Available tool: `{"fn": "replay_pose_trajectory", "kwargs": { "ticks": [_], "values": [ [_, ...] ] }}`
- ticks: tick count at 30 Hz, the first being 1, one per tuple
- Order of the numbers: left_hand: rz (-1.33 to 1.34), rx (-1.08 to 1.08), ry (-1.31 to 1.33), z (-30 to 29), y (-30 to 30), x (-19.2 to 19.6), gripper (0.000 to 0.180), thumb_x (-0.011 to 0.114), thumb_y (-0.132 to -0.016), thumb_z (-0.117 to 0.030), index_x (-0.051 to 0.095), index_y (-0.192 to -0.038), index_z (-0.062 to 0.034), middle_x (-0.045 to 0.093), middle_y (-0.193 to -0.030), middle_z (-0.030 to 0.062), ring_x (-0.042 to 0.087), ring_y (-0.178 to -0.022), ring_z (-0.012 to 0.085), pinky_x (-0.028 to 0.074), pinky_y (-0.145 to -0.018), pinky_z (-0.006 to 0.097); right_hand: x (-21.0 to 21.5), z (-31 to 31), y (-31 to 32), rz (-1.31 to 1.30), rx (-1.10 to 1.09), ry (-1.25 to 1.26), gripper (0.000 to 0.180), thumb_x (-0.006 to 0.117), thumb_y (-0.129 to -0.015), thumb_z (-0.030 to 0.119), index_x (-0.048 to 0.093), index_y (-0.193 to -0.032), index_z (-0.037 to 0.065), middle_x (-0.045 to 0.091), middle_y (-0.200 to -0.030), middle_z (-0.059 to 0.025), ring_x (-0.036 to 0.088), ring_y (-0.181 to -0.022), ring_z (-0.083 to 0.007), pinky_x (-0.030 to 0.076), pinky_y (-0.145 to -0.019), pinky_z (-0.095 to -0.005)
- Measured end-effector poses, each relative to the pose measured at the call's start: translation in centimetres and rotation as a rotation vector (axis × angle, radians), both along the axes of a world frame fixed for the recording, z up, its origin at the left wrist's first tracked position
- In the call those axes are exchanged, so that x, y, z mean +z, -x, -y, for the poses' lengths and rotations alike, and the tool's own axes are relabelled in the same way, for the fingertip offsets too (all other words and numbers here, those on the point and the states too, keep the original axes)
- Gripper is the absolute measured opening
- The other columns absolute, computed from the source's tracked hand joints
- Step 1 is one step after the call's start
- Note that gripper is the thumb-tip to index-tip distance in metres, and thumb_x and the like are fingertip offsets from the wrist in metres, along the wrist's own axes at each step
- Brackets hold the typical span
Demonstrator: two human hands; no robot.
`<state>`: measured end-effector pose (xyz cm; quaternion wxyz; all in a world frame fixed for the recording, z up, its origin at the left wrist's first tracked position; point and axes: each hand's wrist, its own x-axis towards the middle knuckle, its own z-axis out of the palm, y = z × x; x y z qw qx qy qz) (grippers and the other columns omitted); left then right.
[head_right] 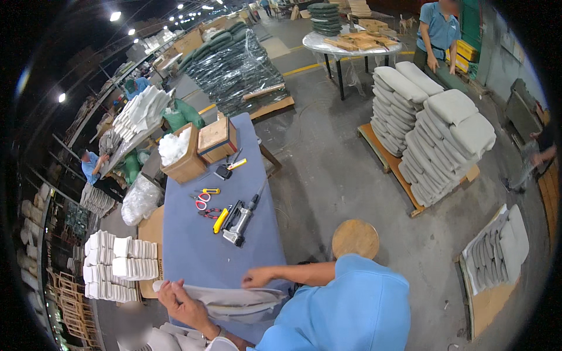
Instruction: The person assembles cushion covers by folding fabric around foam inserts, using a staple gun to secure edges, and trimming excess material with scissors. The person handles multiple cushion units one at a time and places finished pieces on a nearby stack.
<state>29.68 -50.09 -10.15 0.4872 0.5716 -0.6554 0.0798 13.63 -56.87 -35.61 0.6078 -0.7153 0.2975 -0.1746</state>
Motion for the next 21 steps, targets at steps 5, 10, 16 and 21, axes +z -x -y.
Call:
{"fn": "replay_pose_trajectory", "kwargs": {
  "ticks": [5, 10, 16, 21],
  "values": [
    [0.029, -0.027, -0.016, 1.2, 0.9, 0.8, 0.025, 0.051, -0.105, -0.014, 0.073, -0.107, -0.0018, 0.069, -0.107, 0.0085, 0.058, -0.123, 0.0318, 0.021, -0.123, 0.054, 15.0, 1.3, -0.7, 0.452, -0.069, 0.009, 0.054, 0.063, -0.103, 0.041, 0.056, -0.141, 0.003, 0.064, -0.131, -0.0137, 0.061, -0.118, -0.0209, 0.051, -0.1, -0.0371],
    [-0.051, -0.081, 0.009, 2.4, -0.2, 0.6, 0.029, 0.048, -0.107, -0.017, 0.07, -0.12, -0.0022, 0.069, -0.125, 0.011, 0.054, -0.133, 0.0337, 0.018, -0.123, 0.054, 19.5, -0.2, -1.5, 0.592, -0.141, 0.346, 0.063, 0.072, -0.095, 0.034, 0.051, -0.144, 0.0, 0.063, -0.133, -0.0178, 0.064, -0.115, -0.0264, 0.052, -0.1, -0.0371],
    [0.056, -0.219, -0.125, 1.9, -1.8, 3.2, 0.035, 0.048, -0.109, -0.026, 0.075, -0.109, -0.0024, 0.072, -0.108, 0.0125, 0.062, -0.112, 0.0304, 0.04, -0.105, 0.045, 19.9, -1.1, -0.8, 0.506, -0.199, 0.549, 0.059, 0.074, -0.091, 0.027, 0.054, -0.141, 0.002, 0.067, -0.125, -0.018, 0.068, -0.108, -0.0298, 0.056, -0.094, -0.0394],
    [0.138, -0.302, -0.416, 4.6, -4.7, 5.8, 0.049, 0.052, -0.106, -0.035, 0.077, -0.077, -0.0048, 0.064, -0.066, 0.0102, 0.056, -0.07, 0.0262, 0.043, -0.073, 0.042, 20.0, 0.8, 0.0, 0.381, -0.182, 0.489, 0.035, 0.073, -0.092, 0.031, 0.07, -0.112, 0.002, 0.072, -0.094, -0.0152, 0.071, -0.083, -0.0288, 0.056, -0.078, -0.0398]
  ]
}}
